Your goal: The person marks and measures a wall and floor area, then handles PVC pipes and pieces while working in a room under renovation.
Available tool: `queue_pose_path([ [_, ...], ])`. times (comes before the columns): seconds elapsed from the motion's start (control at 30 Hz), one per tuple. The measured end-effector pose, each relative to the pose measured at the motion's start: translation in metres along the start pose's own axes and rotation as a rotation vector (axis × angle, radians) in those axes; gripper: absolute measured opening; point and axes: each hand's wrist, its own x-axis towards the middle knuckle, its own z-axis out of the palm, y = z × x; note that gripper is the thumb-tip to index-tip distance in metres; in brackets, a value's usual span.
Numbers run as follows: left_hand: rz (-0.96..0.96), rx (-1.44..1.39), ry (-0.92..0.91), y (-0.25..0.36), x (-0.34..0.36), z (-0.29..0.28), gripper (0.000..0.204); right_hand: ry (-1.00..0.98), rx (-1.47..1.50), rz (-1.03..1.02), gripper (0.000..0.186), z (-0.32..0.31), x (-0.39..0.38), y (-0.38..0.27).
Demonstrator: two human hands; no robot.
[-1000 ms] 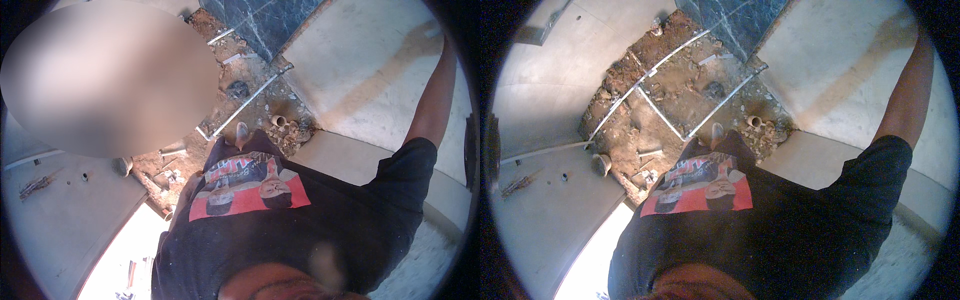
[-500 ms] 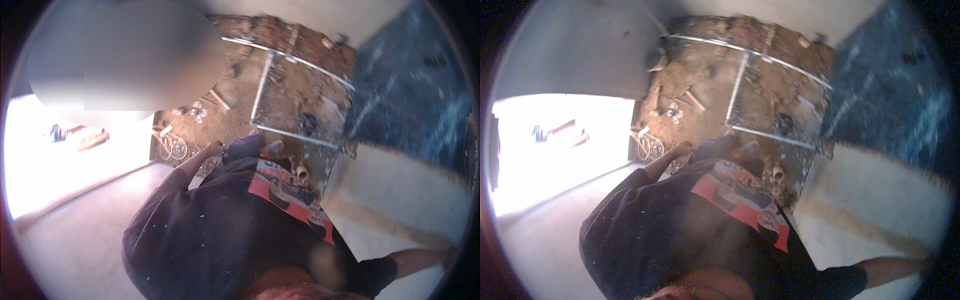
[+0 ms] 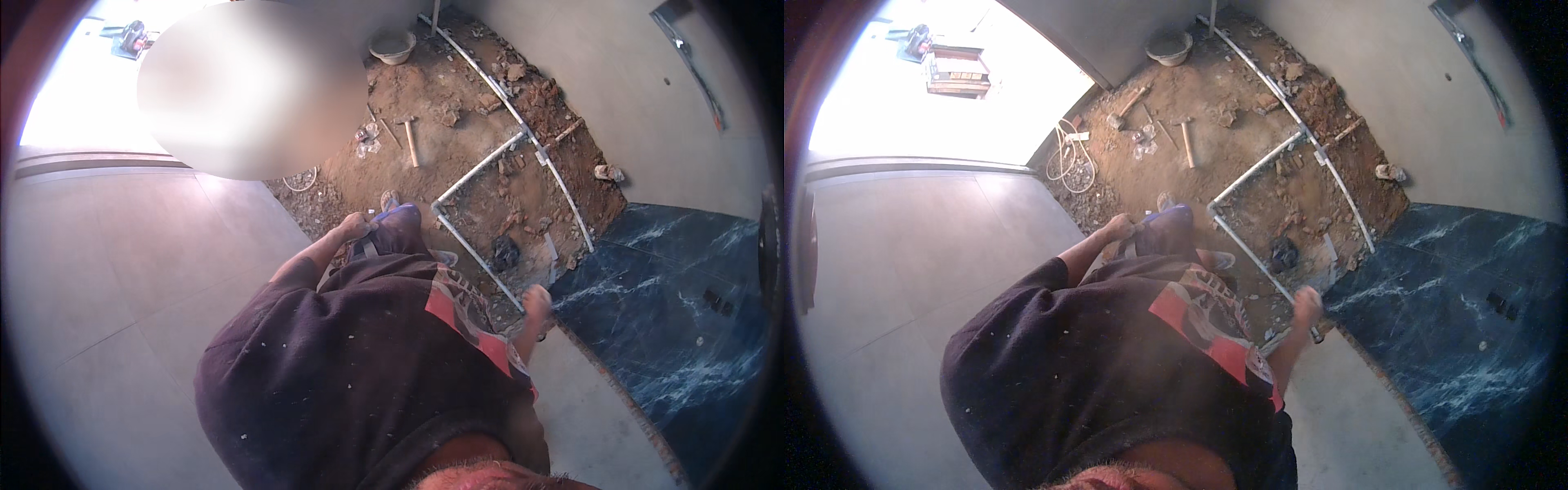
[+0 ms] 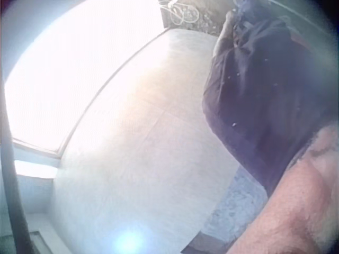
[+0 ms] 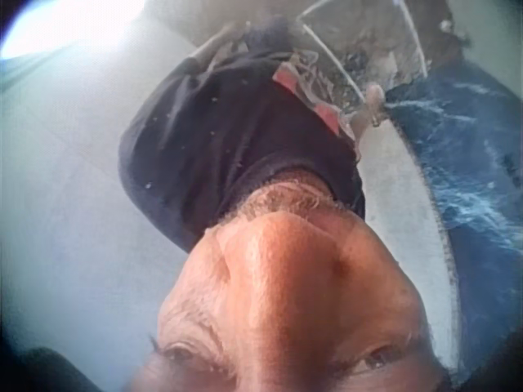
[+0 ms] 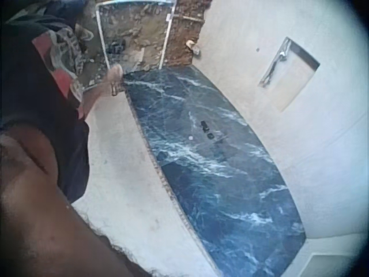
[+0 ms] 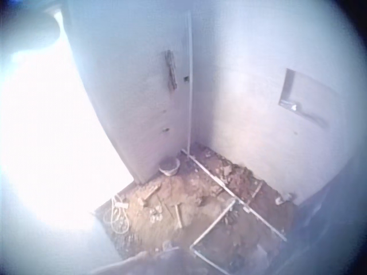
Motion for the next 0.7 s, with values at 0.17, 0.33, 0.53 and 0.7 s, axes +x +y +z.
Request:
queue_pose_path([
  [0.17, -0.024, 0.022, 0.052, -0.047, 0.023, -0.019, 0.044, -0.173, -0.367, 0.078, 0.03, 0.207, 0.003, -0.124],
  [0.33, -0.1, -0.1, 0.086, -0.099, 0.059, -0.049, 0.047, -0.304, -0.588, 0.041, 0.028, 0.267, 0.031, -0.194],
  [0.53, 0.042, -0.09, 0.101, -0.121, 0.076, -0.067, 0.049, -0.363, -0.618, -0.057, 0.026, 0.3, 0.11, -0.206],
  [0.7, -0.201, -0.254, 0.226, -0.127, 0.123, -0.078, 0.048, -0.475, -0.703, -0.118, 0.024, 0.375, 0.177, -0.182],
])
